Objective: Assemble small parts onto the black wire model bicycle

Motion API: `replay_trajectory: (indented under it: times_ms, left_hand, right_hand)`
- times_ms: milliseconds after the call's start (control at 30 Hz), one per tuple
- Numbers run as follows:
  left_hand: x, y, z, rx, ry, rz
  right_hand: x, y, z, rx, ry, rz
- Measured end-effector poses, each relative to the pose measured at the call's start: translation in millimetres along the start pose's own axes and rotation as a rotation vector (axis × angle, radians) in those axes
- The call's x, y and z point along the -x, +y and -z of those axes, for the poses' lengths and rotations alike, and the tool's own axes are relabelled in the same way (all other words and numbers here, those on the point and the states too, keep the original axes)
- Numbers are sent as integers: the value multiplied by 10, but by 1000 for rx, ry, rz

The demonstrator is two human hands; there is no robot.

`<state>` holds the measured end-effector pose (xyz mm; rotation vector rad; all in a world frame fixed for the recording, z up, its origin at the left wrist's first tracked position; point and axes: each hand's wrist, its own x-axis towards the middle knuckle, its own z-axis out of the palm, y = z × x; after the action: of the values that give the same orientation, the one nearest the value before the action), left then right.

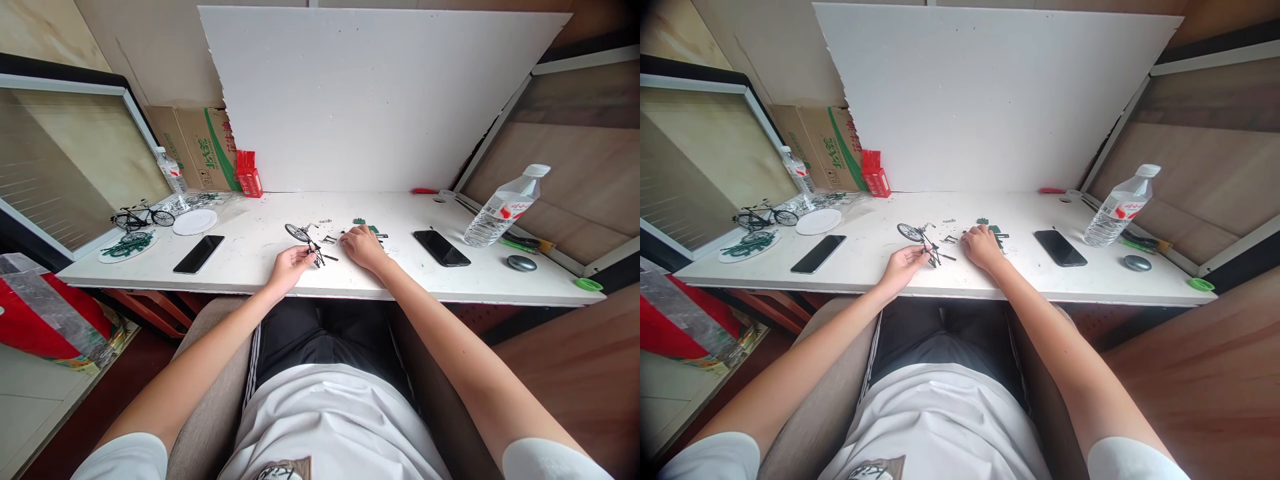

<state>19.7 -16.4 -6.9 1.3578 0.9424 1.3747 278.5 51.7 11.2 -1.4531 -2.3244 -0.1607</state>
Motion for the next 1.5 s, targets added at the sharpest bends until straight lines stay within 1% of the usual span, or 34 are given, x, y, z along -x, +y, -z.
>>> replay_trajectory:
  times_ms: [200, 300, 467, 600, 667, 700, 767, 900, 967, 1033, 1100, 1200, 1300, 1367, 1433, 1500]
  left_hand:
    - [-6, -8, -5, -8, 41, 1]
    - [-12, -8, -10, -13, 67, 6]
    - [-23, -25, -4, -10, 71, 14]
    - [-22, -24, 1, -13, 63, 17]
    - [-21, -23, 0, -22, 59, 17]
    - [-21, -24, -2, -26, 59, 15]
    - [-24, -32, -5, -29, 58, 8]
    - [-35, -57, -5, -21, 53, -3]
    - [-38, -64, -3, -22, 57, -4]
    - [-37, -66, -2, -29, 56, -1]
    - [-34, -66, 0, -37, 49, 5]
    - [-38, -70, 6, -47, 38, 9]
    - [-43, -80, 10, -43, 40, 1]
    - [-28, -83, 0, -55, 38, -17]
    - [12, -81, -23, -109, 41, -59]
    - [70, -72, -55, -221, 54, -138]
  right_hand:
    - [13, -19, 32, -72, -8, -38]
    - [10, -34, 10, -85, 13, -46]
    - [-14, -2, -12, -165, 123, -107]
    - [-39, 148, 67, -312, 252, -254]
    - [-45, 239, 114, -351, 284, -321]
    - [-46, 276, 129, -350, 281, -328]
    - [-44, 318, 131, -323, 225, -276]
    - [-37, 288, 36, -207, 27, -87]
    - [-37, 266, -20, -152, -55, -26]
    - [-38, 259, -60, -126, -102, -3]
    - [-40, 257, -79, -118, -103, -12]
    - [-43, 237, -75, -123, -49, -14]
    - [-43, 207, -43, -137, 75, -22]
    - [-40, 199, -17, -168, 158, -54]
    - [-38, 199, 6, -240, 211, -85]
    - [-39, 190, 21, -335, 251, -87]
